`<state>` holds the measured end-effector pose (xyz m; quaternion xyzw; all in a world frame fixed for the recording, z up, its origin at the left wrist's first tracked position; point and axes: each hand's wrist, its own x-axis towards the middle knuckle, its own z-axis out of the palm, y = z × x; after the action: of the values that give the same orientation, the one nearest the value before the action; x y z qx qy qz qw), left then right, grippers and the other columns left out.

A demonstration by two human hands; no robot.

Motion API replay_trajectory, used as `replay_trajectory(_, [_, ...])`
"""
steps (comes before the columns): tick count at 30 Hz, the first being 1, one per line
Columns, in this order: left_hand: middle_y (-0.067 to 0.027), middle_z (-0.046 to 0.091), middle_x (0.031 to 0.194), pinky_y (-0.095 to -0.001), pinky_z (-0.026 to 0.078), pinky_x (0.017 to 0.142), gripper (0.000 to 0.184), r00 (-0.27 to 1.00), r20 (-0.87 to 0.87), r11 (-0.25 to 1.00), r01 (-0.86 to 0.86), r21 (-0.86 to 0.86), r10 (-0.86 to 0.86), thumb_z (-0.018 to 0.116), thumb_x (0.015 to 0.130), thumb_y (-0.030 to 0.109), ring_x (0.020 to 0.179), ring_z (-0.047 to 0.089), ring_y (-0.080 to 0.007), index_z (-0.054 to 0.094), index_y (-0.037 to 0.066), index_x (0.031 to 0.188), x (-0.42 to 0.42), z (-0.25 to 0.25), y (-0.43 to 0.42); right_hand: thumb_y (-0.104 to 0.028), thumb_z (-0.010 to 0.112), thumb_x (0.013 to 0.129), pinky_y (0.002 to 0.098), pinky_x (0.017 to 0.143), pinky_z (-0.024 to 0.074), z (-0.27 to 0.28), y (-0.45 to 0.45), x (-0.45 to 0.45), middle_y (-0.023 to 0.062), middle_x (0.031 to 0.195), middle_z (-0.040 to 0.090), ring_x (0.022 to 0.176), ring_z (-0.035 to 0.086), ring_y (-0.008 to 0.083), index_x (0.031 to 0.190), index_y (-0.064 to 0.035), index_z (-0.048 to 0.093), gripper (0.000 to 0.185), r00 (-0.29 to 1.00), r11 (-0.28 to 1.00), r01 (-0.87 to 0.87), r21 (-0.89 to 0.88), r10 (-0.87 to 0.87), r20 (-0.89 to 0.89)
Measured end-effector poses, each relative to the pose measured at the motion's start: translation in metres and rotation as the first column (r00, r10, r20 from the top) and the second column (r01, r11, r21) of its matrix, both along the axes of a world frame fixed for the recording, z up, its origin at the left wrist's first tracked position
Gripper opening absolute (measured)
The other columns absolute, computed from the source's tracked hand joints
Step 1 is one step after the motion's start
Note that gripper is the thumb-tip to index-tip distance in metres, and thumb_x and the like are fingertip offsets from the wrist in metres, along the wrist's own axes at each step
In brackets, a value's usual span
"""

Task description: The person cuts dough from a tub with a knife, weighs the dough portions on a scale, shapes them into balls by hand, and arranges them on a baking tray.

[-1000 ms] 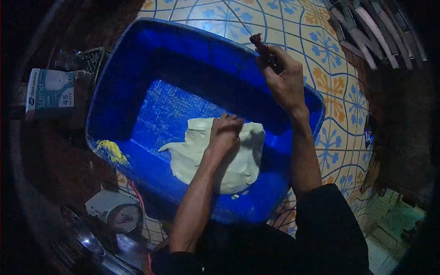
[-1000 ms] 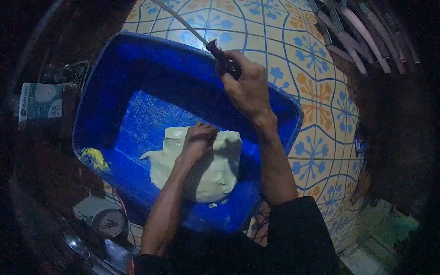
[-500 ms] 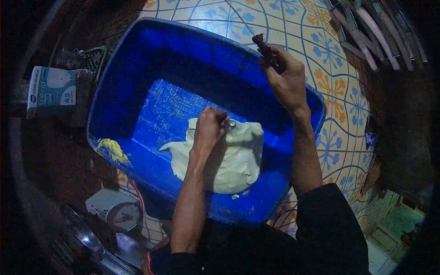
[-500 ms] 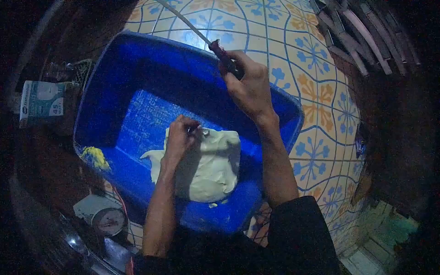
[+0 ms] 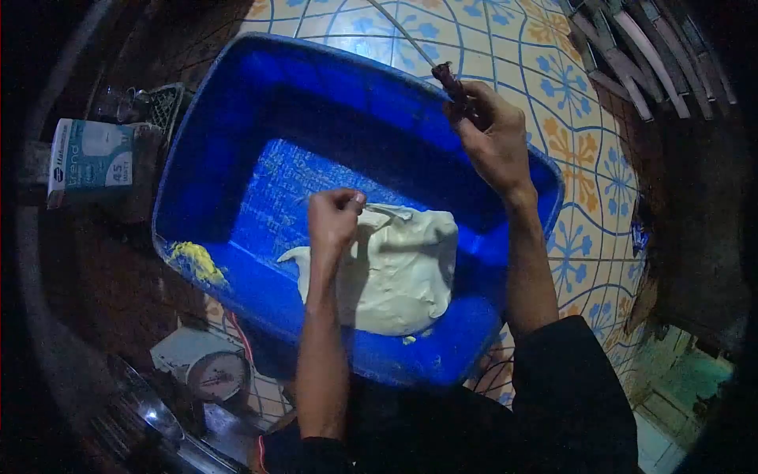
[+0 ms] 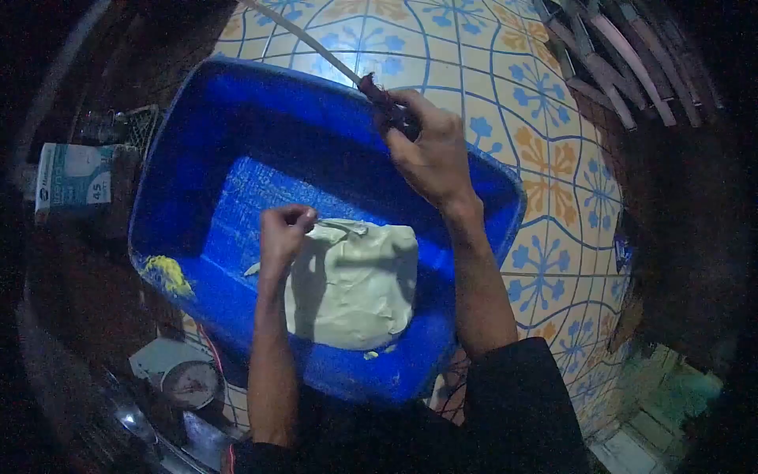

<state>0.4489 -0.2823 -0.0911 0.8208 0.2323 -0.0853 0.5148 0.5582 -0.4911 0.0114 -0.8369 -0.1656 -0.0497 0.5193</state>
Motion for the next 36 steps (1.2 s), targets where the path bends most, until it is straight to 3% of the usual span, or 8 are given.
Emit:
replay_trajectory(8, [-0.0131, 0.064, 0.066, -0.0329, 0.048, 0.062, 0.032, 0.966, 0.021, 0.917, 0.238, 0.320, -0.258, 0.061, 0.081, 0.009, 0.058, 0.059, -0.0186, 0.063, 0.003, 0.112, 0.000, -0.016, -0.016, -0.006, 0.062, 0.078, 0.0305, 0.064, 0.0477, -0.010, 0.003, 0.003, 0.0135, 0.078, 0.067, 0.068, 0.062, 0.0140, 0.101, 0.0012, 0.062, 0.024, 1.000, 1.000, 0.002, -0.007, -0.002, -0.002])
replay_trajectory(10, [-0.0162, 0.064, 0.072, -0.0345, 0.049, 0.065, 0.031, 0.975, -0.021, 0.952, 0.220, 0.212, -0.221, 0.061, 0.082, 0.010, 0.065, 0.063, -0.0241, 0.063, 0.005, 0.112, 0.000, -0.019, -0.022, -0.008, 0.062, 0.077, 0.0326, 0.061, 0.0454, -0.020, 0.003, 0.005, 0.0149, 0.073, 0.065, 0.063, 0.057, 0.0146, 0.097, 0.0014, 0.062, 0.022, 0.998, 0.998, -0.062, -0.021, 0.061, -0.032])
replay_trajectory(12, [-0.0261, 0.063, 0.093, -0.0427, 0.048, 0.082, 0.033, 0.902, 0.283, 0.929, 0.250, 0.273, -0.326, 0.056, 0.076, 0.009, 0.085, 0.061, -0.0394, 0.064, -0.001, 0.107, -0.004, -0.048, -0.026, -0.010, 0.062, 0.077, 0.0337, 0.062, 0.0453, -0.030, 0.007, 0.004, 0.0155, 0.072, 0.064, 0.062, 0.055, 0.0172, 0.094, 0.0013, 0.062, 0.021, 0.988, 0.990, -0.127, -0.063, 0.121, -0.096])
replay_trajectory(14, [-0.0247, 0.062, 0.094, -0.0429, 0.046, 0.083, 0.028, 0.909, 0.066, 0.865, 0.368, 0.340, -0.412, 0.058, 0.076, 0.011, 0.091, 0.059, -0.0385, 0.065, -0.002, 0.100, -0.003, -0.050, -0.029, -0.012, 0.062, 0.077, 0.0349, 0.062, 0.0452, -0.041, 0.009, 0.002, 0.0161, 0.071, 0.063, 0.060, 0.054, 0.0199, 0.092, 0.0013, 0.062, 0.020, 0.971, 0.974, -0.200, -0.108, 0.182, -0.155])
replay_trajectory(21, [-0.0226, 0.062, 0.087, -0.0462, 0.049, 0.073, 0.018, 0.931, -0.004, 0.886, 0.349, 0.305, -0.365, 0.062, 0.067, 0.004, 0.085, 0.059, -0.0402, 0.064, -0.001, 0.084, -0.018, -0.038, -0.025, -0.021, 0.069, 0.069, 0.0415, 0.068, 0.0496, -0.113, 0.012, -0.019, 0.0223, 0.088, 0.066, 0.081, 0.066, 0.0318, 0.093, 0.0011, 0.065, 0.032, 0.621, 0.543, -0.733, -0.411, 0.288, -0.729])
replay_trajectory(24, [-0.0211, 0.062, 0.092, -0.0443, 0.049, 0.075, 0.019, 0.916, 0.025, 0.828, 0.349, 0.439, -0.400, 0.061, 0.067, 0.004, 0.089, 0.059, -0.0390, 0.064, -0.002, 0.085, -0.025, -0.027, -0.022, -0.024, 0.075, 0.066, 0.0370, 0.065, 0.0496, -0.131, 0.011, -0.025, 0.0176, 0.079, 0.067, 0.074, 0.066, 0.0249, 0.088, 0.0004, 0.067, 0.034, 0.787, 0.636, -0.541, -0.550, 0.152, -0.598])
replay_trajectory(31, [-0.0122, 0.061, 0.100, -0.0436, 0.044, 0.085, 0.019, 0.881, -0.140, 0.714, 0.451, 0.536, -0.451, 0.065, 0.069, 0.011, 0.102, 0.055, -0.0289, 0.066, 0.004, 0.086, -0.029, -0.022, -0.028, -0.022, 0.072, 0.066, 0.0355, 0.058, 0.0483, -0.126, 0.009, -0.033, 0.0148, 0.062, 0.061, 0.061, 0.063, 0.0183, 0.077, 0.0038, 0.064, 0.029, 0.763, 0.565, -0.629, -0.534, 0.319, -0.561])
replay_trajectory(36, [-0.0150, 0.060, 0.102, -0.0454, 0.043, 0.084, 0.031, 0.887, -0.120, 0.720, 0.436, 0.540, -0.446, 0.066, 0.070, 0.016, 0.101, 0.054, -0.0297, 0.061, 0.000, 0.096, -0.031, -0.017, -0.030, -0.013, 0.063, 0.072, 0.0410, 0.058, 0.0424, -0.119, 0.015, -0.022, 0.0248, 0.067, 0.054, 0.057, 0.056, 0.0241, 0.083, 0.0048, 0.060, 0.021, 0.876, 0.777, -0.457, -0.432, 0.309, -0.371])
